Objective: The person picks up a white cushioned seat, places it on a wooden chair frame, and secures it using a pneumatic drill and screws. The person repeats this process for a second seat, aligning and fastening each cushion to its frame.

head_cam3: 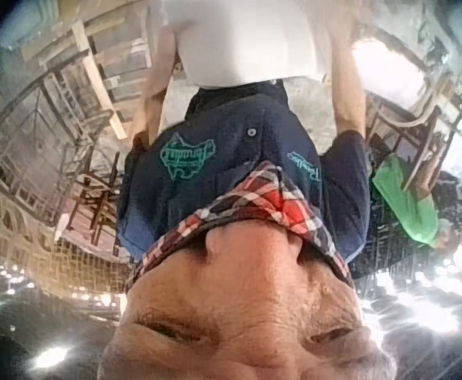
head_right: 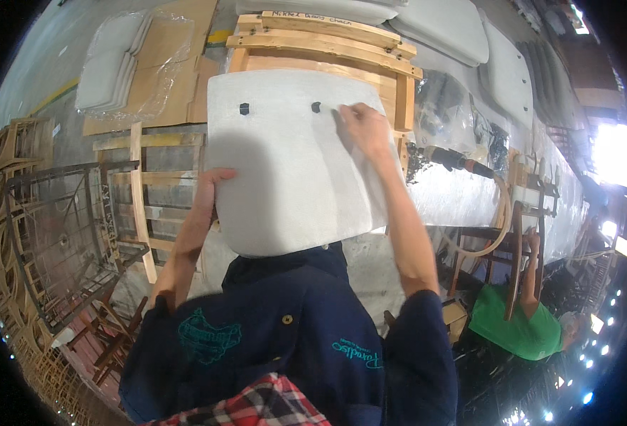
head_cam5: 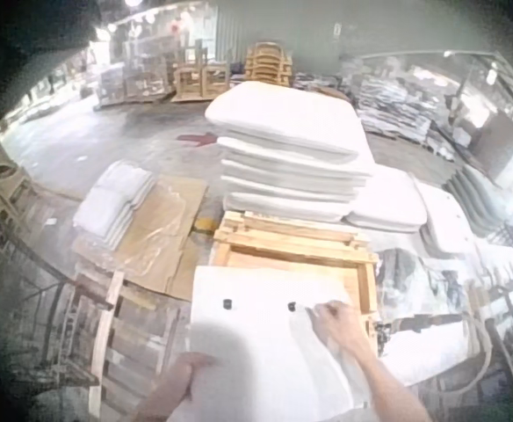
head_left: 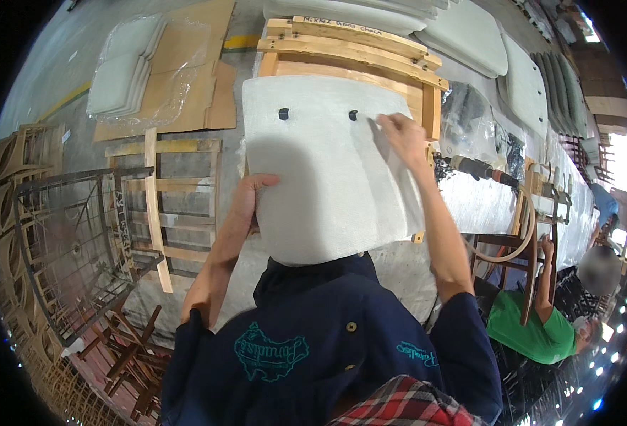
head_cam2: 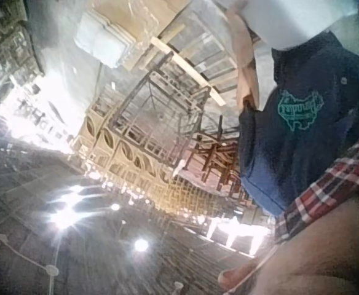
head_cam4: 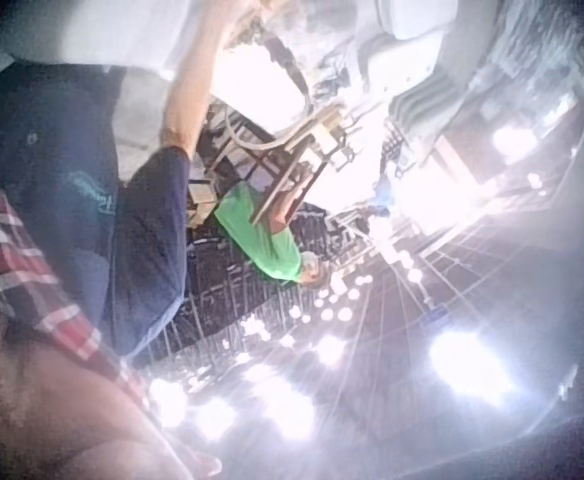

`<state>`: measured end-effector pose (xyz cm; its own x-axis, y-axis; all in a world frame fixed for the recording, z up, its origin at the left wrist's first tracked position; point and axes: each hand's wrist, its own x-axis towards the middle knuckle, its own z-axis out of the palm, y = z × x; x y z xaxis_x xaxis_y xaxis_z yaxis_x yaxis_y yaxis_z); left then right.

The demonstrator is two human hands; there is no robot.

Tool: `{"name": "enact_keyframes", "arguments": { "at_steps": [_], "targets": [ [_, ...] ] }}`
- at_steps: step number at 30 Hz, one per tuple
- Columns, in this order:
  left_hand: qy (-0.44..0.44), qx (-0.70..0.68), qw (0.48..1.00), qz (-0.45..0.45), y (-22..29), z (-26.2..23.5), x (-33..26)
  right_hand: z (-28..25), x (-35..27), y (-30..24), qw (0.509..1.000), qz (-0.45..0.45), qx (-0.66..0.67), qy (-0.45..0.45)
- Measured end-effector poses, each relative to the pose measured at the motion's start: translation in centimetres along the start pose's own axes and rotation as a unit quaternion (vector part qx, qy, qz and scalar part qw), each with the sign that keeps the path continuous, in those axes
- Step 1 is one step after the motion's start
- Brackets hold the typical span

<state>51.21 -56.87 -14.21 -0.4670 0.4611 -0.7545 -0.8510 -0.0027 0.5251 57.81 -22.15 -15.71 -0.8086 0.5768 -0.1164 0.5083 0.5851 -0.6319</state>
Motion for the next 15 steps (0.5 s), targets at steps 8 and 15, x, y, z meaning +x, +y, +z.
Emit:
{"name": "enact_keyframes", "arguments": {
  "at_steps": [8, 15],
  "targets": [
    [0.041, 0.022, 0.998, 0.036, -1.5, 1.1, -1.4, 7.1, 1.1, -2.3, 0.997, -0.044, -0.021, 0.067],
    [0.035, 0.039, 0.999, 0.007, -1.7, 0.7, -1.4, 7.5, 1.2, -1.8, 0.993, -0.084, -0.013, 0.079]
  ]
}}
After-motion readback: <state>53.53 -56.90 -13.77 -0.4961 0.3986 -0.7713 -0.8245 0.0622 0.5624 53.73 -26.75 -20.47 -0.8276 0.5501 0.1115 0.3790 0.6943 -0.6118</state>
